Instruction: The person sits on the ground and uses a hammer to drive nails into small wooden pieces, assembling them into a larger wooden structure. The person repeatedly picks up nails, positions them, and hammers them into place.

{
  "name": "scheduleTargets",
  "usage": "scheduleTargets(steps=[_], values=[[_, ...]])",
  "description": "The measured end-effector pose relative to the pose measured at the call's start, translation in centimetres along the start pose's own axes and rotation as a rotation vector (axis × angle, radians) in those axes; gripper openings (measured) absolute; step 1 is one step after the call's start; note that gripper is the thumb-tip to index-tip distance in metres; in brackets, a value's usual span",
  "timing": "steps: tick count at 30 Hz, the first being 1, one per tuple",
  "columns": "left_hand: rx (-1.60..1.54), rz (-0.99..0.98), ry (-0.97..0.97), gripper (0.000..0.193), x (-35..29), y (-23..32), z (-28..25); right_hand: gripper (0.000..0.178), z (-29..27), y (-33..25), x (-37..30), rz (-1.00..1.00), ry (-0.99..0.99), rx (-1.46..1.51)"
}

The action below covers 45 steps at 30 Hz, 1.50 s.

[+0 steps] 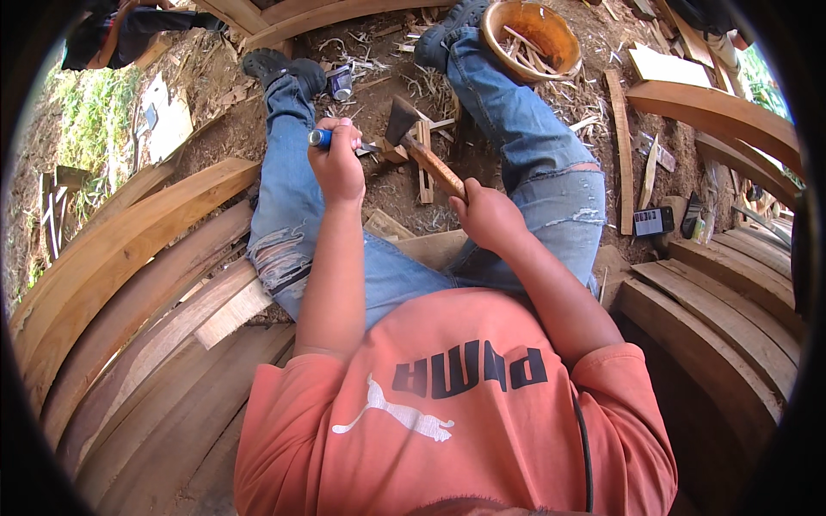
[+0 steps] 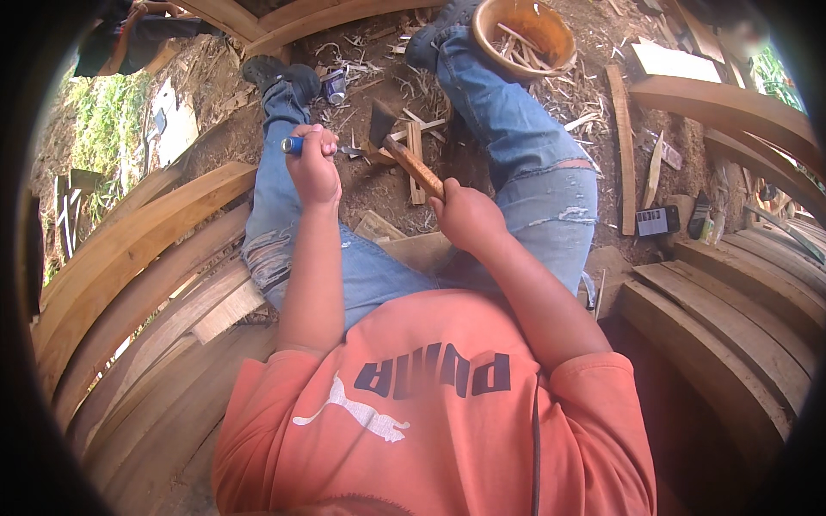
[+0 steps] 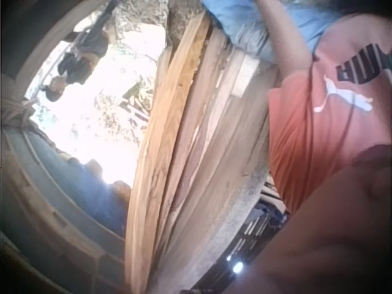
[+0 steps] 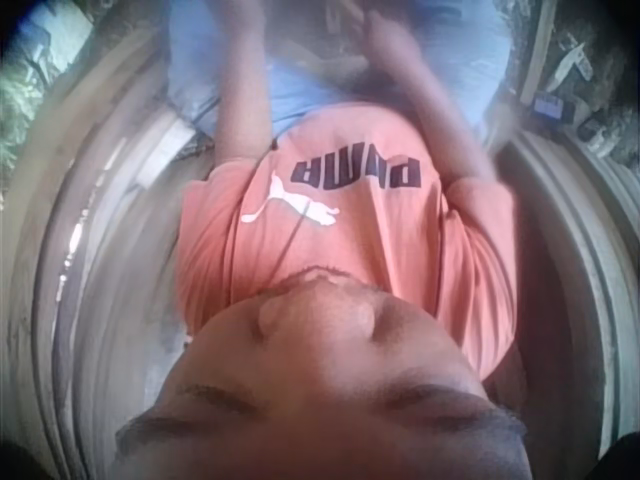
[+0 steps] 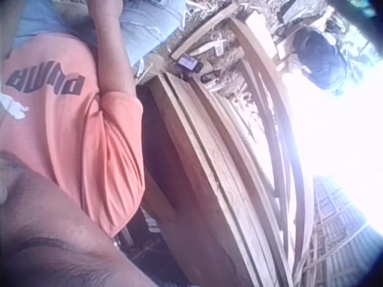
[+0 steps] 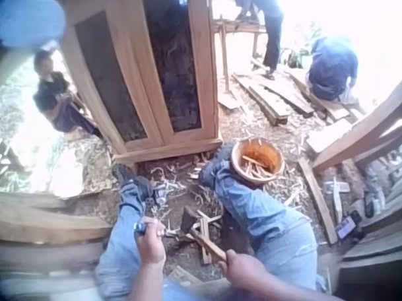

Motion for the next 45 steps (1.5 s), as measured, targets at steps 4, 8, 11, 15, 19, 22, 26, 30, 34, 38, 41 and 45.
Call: scheduleTargets(steps=[4, 8, 11, 15, 19, 22, 26, 30, 34, 38, 41, 45], values=[[-0.022, 0.029, -0.007, 0.021, 0.2, -0.3, 0.1, 0.036, 0.0, 0.0, -0.1, 0.003, -0.012, -0.001], [-0.026, 0.014, -0.002, 0.023, 0.4, -0.3, 0.5, 0.035, 0.1, 0.2, 0.0, 0.003, 0.015, 0.027], [0.001, 0.021, 0.003, 0.022, 0.5, -0.4, 0.6, 0.036, 0.0, 0.1, 0.0, 0.009, 0.001, 0.014], [0.029, 0.024, 0.008, 0.021, 0.6, -0.5, 0.7, 0.034, 0.0, 0.1, -0.1, -0.002, 0.027, 0.036], [0.044, 0.013, 0.011, 0.021, 0.9, -0.5, 0.9, 0.036, -0.2, 0.0, -0.1, 0.011, -0.011, 0.006], [0.031, 0.007, 0.018, 0.022, 1.0, -0.5, 1.0, 0.036, -0.1, 0.0, 0.0, 0.010, -0.007, 0.005], [0.034, 0.010, 0.025, 0.022, 1.1, -0.8, 0.8, 0.035, -0.1, 0.0, -0.1, 0.002, 0.001, 0.012], [0.075, 0.016, 0.062, 0.023, 0.6, -0.5, 1.3, 0.034, -0.1, 0.1, -0.1, 0.002, 0.001, 0.013], [0.174, 0.056, 0.042, 0.022, 0.3, -0.8, 1.5, 0.034, 0.0, 0.1, 0.0, 0.002, -0.001, 0.011], [0.144, 0.067, 0.016, 0.021, 0.5, -1.0, 1.6, 0.034, 0.1, 0.2, 0.0, 0.005, 0.001, 0.013], [0.152, 0.059, -0.025, 0.022, 0.5, -1.0, 1.6, 0.034, 0.1, 0.3, 0.0, 0.004, 0.006, 0.015], [0.300, 0.108, -0.136, 0.025, 0.2, -1.0, 1.8, 0.035, 0.0, 0.1, 0.0, 0.013, -0.006, 0.008]])
Point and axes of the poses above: each hand's wrist, its own x-axis towards the middle knuckle, its own z-axis out of the palm, y = z × x, the point moved 6 cm from there along x, towards the middle knuckle, and after that the axes turned 5 degrees about y, right-handed, at the moved point
